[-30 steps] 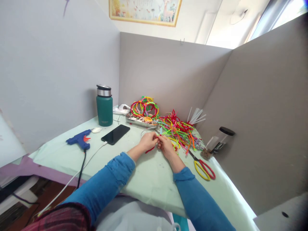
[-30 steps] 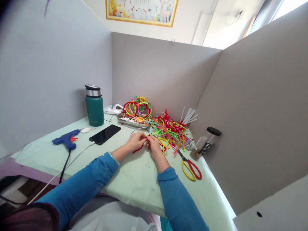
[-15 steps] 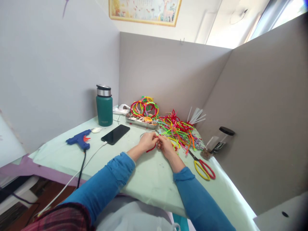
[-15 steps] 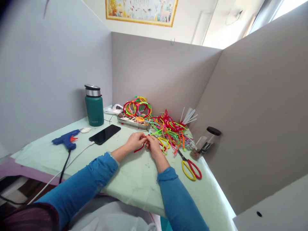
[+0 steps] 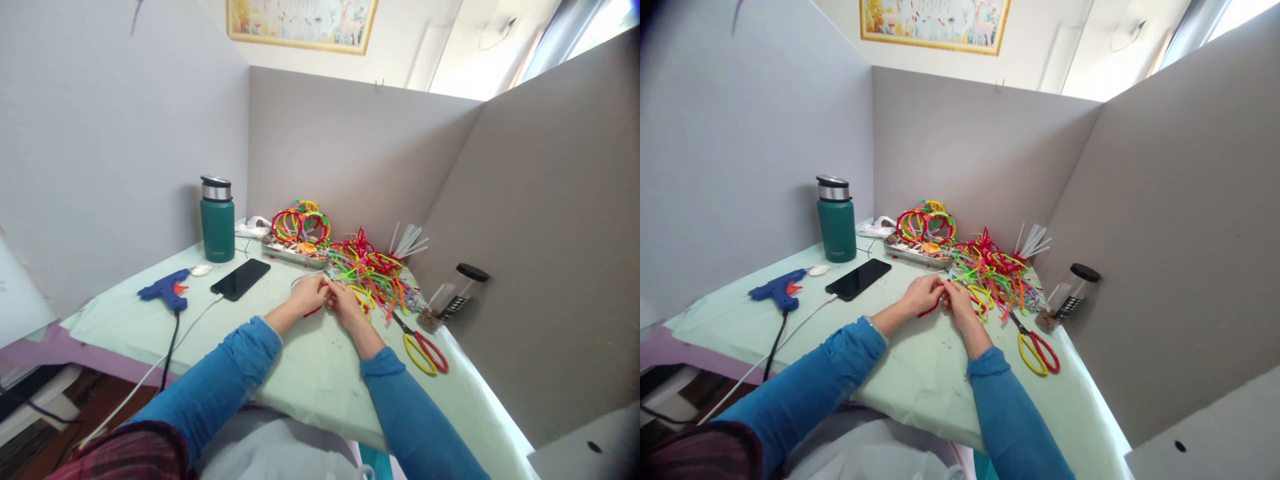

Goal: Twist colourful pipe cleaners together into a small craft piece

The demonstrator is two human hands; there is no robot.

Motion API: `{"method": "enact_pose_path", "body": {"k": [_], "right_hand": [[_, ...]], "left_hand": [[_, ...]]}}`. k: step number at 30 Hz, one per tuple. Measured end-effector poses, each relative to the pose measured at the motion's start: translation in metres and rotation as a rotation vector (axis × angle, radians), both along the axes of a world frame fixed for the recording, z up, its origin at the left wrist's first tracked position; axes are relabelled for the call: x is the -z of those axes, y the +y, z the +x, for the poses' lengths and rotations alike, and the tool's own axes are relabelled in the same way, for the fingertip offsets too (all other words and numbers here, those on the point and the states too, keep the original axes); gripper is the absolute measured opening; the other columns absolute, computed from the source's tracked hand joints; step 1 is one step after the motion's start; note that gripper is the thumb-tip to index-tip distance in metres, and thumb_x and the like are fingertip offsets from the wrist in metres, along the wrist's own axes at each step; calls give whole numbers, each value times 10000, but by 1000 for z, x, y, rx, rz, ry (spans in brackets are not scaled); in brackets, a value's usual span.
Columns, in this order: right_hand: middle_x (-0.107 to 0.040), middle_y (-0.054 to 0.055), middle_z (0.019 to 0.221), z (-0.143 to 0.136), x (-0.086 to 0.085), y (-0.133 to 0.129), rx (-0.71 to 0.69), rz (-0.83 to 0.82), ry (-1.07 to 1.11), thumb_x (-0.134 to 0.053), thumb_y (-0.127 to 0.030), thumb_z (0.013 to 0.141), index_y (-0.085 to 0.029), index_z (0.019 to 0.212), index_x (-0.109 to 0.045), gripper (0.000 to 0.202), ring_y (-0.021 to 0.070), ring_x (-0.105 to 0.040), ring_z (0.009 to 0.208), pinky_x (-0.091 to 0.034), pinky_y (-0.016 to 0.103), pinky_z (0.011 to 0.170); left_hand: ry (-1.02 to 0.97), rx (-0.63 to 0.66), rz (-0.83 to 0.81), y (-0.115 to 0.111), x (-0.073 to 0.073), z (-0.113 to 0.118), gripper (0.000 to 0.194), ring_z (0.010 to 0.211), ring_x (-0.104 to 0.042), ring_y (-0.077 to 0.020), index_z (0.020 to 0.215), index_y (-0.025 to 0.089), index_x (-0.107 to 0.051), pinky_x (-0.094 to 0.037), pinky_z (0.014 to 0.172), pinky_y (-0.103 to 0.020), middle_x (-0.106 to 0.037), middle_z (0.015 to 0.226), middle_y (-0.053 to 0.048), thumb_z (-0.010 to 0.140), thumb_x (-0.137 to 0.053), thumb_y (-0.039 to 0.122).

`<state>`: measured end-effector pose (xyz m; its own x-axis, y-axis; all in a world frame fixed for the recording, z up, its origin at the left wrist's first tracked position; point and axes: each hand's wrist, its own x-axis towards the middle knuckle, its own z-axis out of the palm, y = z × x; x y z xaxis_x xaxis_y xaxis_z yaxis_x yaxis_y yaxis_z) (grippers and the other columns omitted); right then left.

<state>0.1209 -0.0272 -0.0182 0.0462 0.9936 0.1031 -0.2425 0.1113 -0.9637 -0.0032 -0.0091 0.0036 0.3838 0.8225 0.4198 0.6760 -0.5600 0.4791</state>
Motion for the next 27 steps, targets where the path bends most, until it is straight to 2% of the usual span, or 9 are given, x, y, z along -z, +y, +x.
{"method": "enact_pose_path", "body": {"k": [12,27], "right_hand": [[-458,-52,497,1,0,0,-9,-3,-12,-649,-462,655,-169,650,-529,317,59,-377,389,-282,214,380],[-425,-60,486,0,2,1,5,3,-22,-663,-452,644,-176,630,-506,318,59,-369,389,-283,217,377]], "left_hand": [[27,-14,18,2,3,0,266,706,-586,-149,845,200,-623,-397,621,-225,-676,782,-26,829,-413,361],[27,2,30,3,5,1,214,680,-581,-154,829,191,-620,-400,619,-237,-660,720,-20,795,-438,298]]}}
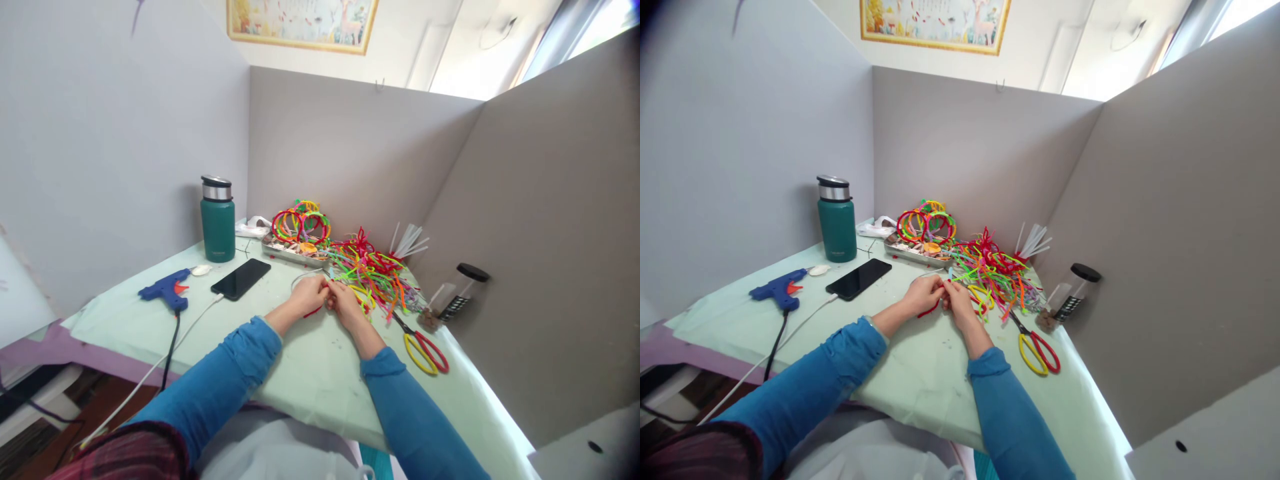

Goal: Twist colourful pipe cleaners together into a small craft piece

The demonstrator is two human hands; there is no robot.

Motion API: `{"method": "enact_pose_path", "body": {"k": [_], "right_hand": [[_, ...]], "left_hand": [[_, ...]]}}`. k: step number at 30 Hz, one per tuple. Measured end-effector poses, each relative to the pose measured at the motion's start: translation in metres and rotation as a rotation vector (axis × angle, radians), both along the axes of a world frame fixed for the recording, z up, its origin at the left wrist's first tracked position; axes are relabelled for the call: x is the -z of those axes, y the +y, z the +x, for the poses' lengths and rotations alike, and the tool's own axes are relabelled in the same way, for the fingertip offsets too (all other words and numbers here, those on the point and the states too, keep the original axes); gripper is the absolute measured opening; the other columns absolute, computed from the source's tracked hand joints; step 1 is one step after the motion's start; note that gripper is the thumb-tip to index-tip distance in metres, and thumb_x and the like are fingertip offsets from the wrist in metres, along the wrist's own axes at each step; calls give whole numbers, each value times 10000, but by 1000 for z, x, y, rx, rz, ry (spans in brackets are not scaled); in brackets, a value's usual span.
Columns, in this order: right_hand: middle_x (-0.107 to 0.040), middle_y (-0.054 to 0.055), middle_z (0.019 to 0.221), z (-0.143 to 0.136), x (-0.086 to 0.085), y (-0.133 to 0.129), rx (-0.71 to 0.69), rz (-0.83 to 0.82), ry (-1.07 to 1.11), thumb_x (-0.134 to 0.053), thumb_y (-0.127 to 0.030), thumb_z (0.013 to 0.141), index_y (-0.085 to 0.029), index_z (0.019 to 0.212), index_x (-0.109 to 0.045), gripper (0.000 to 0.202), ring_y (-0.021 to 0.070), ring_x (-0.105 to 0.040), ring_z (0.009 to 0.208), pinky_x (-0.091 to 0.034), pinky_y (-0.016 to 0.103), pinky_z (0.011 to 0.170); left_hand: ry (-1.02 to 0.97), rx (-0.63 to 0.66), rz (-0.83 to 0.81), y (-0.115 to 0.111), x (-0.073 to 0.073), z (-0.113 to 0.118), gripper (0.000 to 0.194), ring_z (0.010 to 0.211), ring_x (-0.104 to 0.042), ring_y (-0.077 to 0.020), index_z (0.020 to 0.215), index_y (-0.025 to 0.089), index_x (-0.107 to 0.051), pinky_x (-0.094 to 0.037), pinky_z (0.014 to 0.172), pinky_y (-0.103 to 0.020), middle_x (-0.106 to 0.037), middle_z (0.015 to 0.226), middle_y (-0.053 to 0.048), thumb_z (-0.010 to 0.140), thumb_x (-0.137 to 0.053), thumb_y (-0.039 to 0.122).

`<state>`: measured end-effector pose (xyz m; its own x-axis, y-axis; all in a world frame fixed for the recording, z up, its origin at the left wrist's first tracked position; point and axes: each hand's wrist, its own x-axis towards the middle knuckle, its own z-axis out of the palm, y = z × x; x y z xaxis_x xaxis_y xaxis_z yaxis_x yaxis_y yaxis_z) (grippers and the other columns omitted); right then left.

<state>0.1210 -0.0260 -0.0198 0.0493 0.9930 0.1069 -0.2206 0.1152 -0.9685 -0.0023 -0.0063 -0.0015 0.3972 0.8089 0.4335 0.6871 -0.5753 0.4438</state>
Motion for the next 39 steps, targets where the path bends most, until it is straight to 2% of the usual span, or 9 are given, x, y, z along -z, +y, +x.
{"method": "enact_pose_path", "body": {"k": [19,39], "right_hand": [[-422,-64,475,-1,1,1,9,7,-40,-657,-474,637,-179,619,-500,334,64,-372,379,-284,225,380],[-454,-52,488,0,2,2,6,12,-34,-664,-483,633,-172,632,-518,343,64,-384,387,-290,219,376]], "left_hand": [[30,-8,-28,-2,-1,1,220,680,-581,-153,854,181,-604,-376,594,-237,-650,725,-29,800,-422,293],[59,-3,-9,-2,-2,-1,237,767,-606,-182,873,180,-610,-412,656,-258,-673,804,-52,814,-414,301]]}}
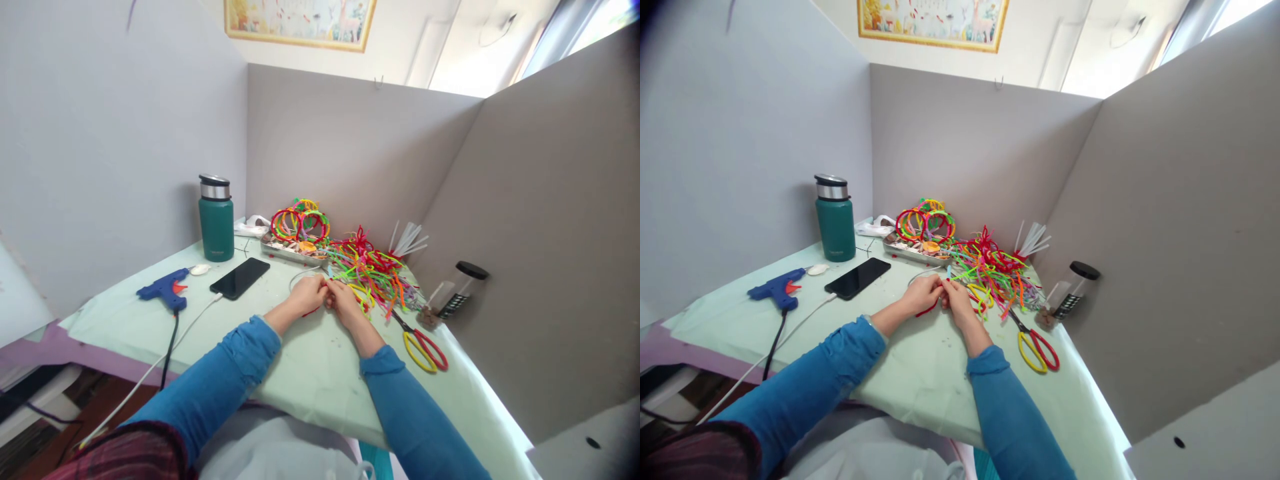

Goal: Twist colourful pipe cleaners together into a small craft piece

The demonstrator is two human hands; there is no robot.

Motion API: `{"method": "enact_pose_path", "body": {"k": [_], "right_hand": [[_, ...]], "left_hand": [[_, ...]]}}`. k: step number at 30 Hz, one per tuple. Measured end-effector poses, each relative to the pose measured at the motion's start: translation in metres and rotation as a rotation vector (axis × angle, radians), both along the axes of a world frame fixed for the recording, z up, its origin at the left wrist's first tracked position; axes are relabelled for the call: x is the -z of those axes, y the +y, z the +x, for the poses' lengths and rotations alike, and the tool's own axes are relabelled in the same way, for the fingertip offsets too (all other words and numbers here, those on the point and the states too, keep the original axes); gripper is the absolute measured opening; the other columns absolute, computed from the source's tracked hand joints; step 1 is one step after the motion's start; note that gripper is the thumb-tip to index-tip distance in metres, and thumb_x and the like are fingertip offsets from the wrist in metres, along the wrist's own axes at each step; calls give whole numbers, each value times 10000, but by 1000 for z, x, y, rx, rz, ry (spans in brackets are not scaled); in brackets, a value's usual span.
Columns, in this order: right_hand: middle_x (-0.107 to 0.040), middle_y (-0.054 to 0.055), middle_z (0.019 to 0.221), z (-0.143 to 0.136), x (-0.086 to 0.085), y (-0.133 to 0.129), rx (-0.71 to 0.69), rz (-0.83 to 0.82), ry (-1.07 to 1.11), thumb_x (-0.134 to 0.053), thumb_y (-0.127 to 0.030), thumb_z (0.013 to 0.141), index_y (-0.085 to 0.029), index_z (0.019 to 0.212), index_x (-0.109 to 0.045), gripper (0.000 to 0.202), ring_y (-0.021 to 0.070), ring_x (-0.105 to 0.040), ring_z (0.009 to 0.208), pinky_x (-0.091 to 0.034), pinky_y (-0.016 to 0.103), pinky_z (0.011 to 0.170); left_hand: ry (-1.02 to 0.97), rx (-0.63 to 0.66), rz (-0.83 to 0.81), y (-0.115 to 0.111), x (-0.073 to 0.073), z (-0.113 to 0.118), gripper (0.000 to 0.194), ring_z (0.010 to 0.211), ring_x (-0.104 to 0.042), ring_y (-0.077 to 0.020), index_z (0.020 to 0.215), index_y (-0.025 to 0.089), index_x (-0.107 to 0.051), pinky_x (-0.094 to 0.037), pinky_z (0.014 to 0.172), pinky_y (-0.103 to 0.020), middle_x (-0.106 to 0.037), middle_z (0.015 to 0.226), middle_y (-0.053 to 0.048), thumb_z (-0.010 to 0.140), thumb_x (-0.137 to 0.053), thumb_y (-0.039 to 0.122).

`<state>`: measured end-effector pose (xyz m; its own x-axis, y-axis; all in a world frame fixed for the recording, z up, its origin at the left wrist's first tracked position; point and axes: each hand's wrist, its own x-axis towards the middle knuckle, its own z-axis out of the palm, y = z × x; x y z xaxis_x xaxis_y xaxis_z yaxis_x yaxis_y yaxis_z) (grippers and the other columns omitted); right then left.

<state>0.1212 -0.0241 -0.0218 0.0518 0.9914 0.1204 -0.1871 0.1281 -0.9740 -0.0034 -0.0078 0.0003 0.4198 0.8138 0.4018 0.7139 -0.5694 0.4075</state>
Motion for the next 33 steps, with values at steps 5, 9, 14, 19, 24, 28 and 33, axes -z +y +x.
{"method": "enact_pose_path", "body": {"k": [5,9,14,19,24,28,33], "right_hand": [[-468,-47,495,0,0,0,3,1,8,-650,-515,637,-173,648,-530,362,67,-390,394,-295,223,384],[-452,-49,493,0,0,0,0,7,17,-628,-545,652,-177,656,-535,380,69,-384,389,-292,226,379],[-442,-54,490,0,0,0,0,7,2,-636,-546,645,-181,660,-539,378,68,-381,390,-289,227,383],[-429,-58,480,1,1,0,7,8,-10,-634,-550,645,-180,662,-545,381,70,-377,386,-289,230,387],[-432,-54,477,0,0,0,6,10,-17,-626,-563,646,-182,644,-532,392,70,-375,394,-293,226,388],[-434,-56,475,0,0,-1,8,10,-16,-636,-550,641,-181,644,-531,384,68,-372,389,-285,228,389],[-427,-60,470,0,1,0,12,8,-10,-633,-531,654,-185,642,-537,359,72,-373,384,-286,236,391]], "left_hand": [[-11,3,13,0,0,0,236,752,-606,-174,856,185,-614,-411,651,-251,-673,787,-45,816,-422,317],[-34,6,5,-1,-1,0,215,704,-595,-161,828,194,-616,-405,628,-244,-666,742,-28,802,-436,309],[-34,-3,-26,-3,-4,0,218,691,-585,-147,836,189,-626,-400,628,-231,-665,737,-25,783,-450,306],[-34,-4,-16,-2,-4,0,221,683,-577,-145,835,194,-625,-398,630,-230,-661,732,-21,784,-448,315],[-41,3,6,-2,-3,0,221,687,-581,-152,826,196,-627,-405,638,-236,-657,724,-24,792,-443,315],[-34,-15,-18,-3,-4,0,224,698,-585,-152,830,188,-629,-407,641,-234,-658,727,-26,787,-448,313],[-41,-1,-17,-5,-5,0,223,685,-576,-147,826,186,-628,-406,637,-233,-649,709,-21,783,-444,305]]}}
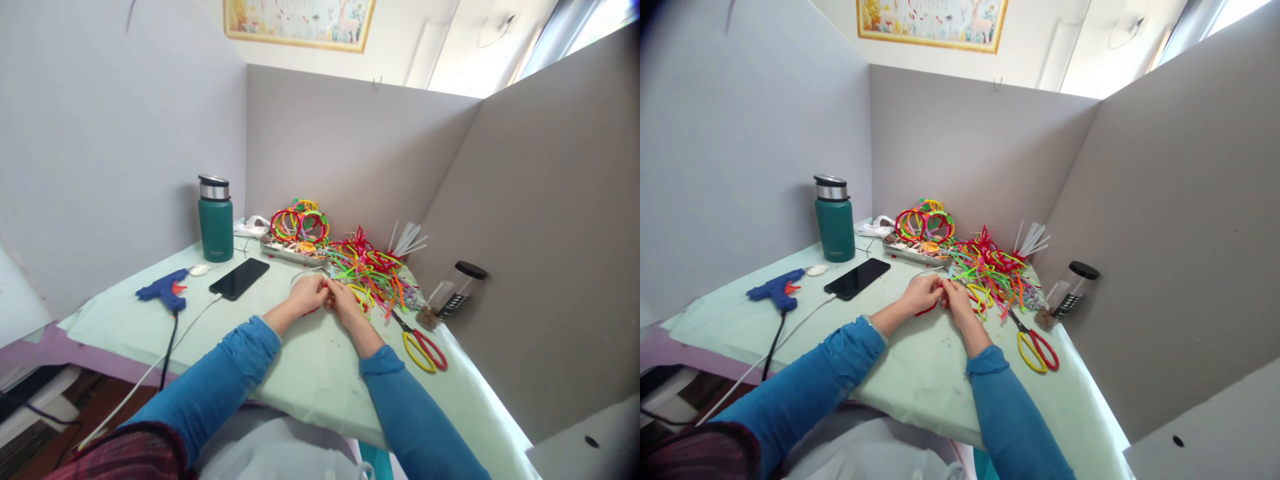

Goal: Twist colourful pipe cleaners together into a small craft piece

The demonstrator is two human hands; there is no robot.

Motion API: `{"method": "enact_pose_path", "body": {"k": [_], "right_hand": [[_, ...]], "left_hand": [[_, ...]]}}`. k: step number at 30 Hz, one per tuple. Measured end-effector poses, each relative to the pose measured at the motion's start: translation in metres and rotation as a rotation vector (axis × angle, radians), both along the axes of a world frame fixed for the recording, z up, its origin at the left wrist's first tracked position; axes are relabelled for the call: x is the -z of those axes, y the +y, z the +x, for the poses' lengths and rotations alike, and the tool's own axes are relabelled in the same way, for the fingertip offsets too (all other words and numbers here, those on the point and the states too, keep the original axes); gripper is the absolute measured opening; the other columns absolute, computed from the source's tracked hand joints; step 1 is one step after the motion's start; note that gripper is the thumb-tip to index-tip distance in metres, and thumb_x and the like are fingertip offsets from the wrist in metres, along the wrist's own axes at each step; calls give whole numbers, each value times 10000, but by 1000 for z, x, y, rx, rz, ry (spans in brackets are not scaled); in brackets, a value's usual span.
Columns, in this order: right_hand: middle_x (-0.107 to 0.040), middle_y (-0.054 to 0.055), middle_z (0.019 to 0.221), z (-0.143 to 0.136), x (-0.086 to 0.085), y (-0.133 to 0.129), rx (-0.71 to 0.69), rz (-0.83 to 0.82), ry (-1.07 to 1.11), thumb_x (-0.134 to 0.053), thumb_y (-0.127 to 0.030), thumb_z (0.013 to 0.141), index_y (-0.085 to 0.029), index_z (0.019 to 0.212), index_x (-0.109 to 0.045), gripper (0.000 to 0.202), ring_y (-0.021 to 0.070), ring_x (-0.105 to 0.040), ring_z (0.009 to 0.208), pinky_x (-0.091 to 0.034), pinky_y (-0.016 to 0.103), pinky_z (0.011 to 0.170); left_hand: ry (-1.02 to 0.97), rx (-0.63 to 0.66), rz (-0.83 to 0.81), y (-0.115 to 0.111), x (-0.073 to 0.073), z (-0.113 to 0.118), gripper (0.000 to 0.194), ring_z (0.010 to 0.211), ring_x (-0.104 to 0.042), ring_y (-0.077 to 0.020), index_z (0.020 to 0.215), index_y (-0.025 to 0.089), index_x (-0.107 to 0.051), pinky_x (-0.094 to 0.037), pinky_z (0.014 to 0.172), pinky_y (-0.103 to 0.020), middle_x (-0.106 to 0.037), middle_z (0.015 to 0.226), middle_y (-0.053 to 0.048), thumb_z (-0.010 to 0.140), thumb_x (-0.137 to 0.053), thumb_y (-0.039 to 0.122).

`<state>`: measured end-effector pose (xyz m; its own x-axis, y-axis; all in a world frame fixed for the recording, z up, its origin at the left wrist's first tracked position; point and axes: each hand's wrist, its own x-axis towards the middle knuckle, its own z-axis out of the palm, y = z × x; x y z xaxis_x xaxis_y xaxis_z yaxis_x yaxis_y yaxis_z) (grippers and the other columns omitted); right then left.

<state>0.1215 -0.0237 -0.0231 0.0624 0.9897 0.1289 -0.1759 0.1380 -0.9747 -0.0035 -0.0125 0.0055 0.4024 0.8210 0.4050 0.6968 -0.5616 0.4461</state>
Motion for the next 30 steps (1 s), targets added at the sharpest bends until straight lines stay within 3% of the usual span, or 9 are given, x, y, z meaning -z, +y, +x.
{"method": "enact_pose_path", "body": {"k": [11,30], "right_hand": [[-496,-39,509,0,3,4,39,21,53,-660,-518,631,-181,637,-558,352,81,-379,435,-275,229,427],[-473,-41,478,-1,0,2,7,-4,24,-626,-517,662,-182,637,-543,346,89,-381,406,-275,245,413]], "left_hand": [[-19,75,55,3,2,0,314,693,-572,-147,827,193,-623,-399,638,-241,-656,760,-31,856,-342,330],[-23,59,51,4,5,0,246,632,-552,-139,809,186,-626,-362,582,-234,-660,718,-17,801,-429,333]]}}
